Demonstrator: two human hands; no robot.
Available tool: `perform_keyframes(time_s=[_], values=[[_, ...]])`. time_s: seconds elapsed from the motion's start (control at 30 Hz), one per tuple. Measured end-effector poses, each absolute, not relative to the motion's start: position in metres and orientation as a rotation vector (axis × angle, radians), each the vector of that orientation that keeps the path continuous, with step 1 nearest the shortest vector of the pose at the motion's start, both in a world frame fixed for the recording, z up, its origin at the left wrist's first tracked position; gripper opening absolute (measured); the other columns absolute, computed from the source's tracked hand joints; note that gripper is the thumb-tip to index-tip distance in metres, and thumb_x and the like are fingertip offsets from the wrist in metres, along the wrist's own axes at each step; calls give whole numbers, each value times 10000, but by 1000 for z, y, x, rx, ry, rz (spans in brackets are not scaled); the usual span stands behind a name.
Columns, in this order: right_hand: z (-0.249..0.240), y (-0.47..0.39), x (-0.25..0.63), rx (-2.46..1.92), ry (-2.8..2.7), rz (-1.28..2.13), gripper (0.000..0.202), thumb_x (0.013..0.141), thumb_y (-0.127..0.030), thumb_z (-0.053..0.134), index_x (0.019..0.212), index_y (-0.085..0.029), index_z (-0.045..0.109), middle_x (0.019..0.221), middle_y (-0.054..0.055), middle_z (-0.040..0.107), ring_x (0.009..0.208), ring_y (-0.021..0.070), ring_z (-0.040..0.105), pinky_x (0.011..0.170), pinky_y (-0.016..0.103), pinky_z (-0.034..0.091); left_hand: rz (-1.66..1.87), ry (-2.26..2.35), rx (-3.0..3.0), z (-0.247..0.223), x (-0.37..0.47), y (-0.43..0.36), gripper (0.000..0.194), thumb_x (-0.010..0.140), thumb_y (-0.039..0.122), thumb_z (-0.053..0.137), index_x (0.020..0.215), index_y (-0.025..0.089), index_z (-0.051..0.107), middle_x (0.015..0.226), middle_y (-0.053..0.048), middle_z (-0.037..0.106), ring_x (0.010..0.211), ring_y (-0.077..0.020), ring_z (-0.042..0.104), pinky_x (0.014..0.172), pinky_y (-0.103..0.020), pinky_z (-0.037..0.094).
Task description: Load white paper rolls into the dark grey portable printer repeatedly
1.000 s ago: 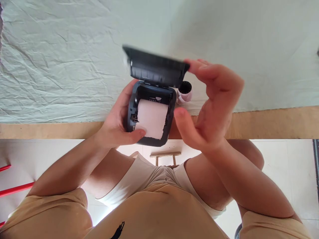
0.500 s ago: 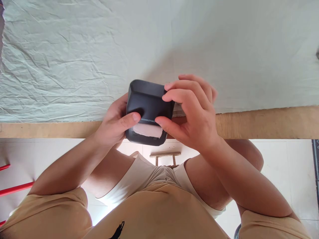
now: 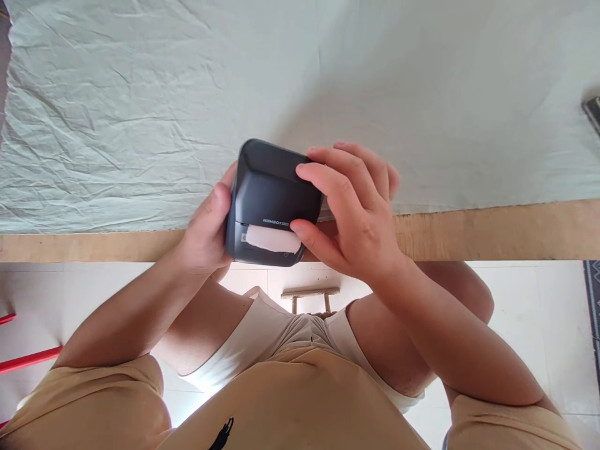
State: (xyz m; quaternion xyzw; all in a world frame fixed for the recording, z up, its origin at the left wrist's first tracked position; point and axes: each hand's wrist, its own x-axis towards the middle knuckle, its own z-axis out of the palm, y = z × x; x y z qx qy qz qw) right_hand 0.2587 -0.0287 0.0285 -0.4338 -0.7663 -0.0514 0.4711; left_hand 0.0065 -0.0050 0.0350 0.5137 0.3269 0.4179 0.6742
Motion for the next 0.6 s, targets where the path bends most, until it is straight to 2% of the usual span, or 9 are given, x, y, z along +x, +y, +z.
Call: perform_keyframes(time_s=[0.1,0.2,0.27,0.33,0.4,0.5,0.53,0.6], values=[[25,-27,250,-1066,-1842,-212,423,1266,-589,546,1561,-314,673,1473,146,912,1440,411,859,1235,621,626,888,722,1085,28,7,-6,926,1110,1127,517,1438,333,862,1487,-98,938,1702,-469,795,1295,-621,784],[23,-28,249,-1090,-1856,-256,473,1252,-643,530,1575,-325,666,1475,141,914,1464,426,867,1216,637,649,860,752,1041,28,5,-8,944,1116,1139,440,1309,314,856,1305,-105,948,1516,-463,891,1168,-626,815],[24,-30,251,-1092,-1876,-240,541,1231,-704,564,1613,-334,663,1504,136,910,1492,439,858,1234,650,649,879,777,1029,31,5,-7,897,1119,1119,489,1177,293,833,1120,-101,913,1311,-429,934,985,-573,823],[26,-33,252,-1105,-1898,-173,579,1207,-713,639,1649,-339,662,1544,140,902,1521,452,843,1252,651,639,901,785,996,35,7,-4,801,1155,1033,566,1048,273,795,940,-86,831,1097,-375,926,793,-501,777],[29,-35,252,-1111,-1907,-121,596,1197,-680,702,1683,-338,653,1564,149,894,1525,455,836,1252,637,627,915,774,963,38,10,-3,732,1178,953,621,989,264,782,850,-70,776,998,-343,907,728,-466,748],[35,-32,251,-1037,-1872,-165,582,1204,-686,724,1640,-302,689,1486,154,886,1380,419,863,1171,590,634,907,756,942,39,13,-4,760,1177,966,599,1113,251,850,966,-85,868,1131,-376,941,891,-507,809],[36,-30,251,-1021,-1857,-205,549,1215,-686,721,1593,-288,721,1393,140,881,1266,381,868,1101,557,638,912,756,939,39,13,-6,815,1174,998,562,1180,243,868,1042,-101,903,1184,-394,945,933,-522,813],[39,-28,253,-966,-1800,-306,458,1226,-662,734,1457,-270,783,1111,71,821,967,274,804,895,470,598,929,759,967,39,12,-9,869,1169,1022,546,1294,233,886,1160,-121,933,1191,-393,944,904,-488,788]])
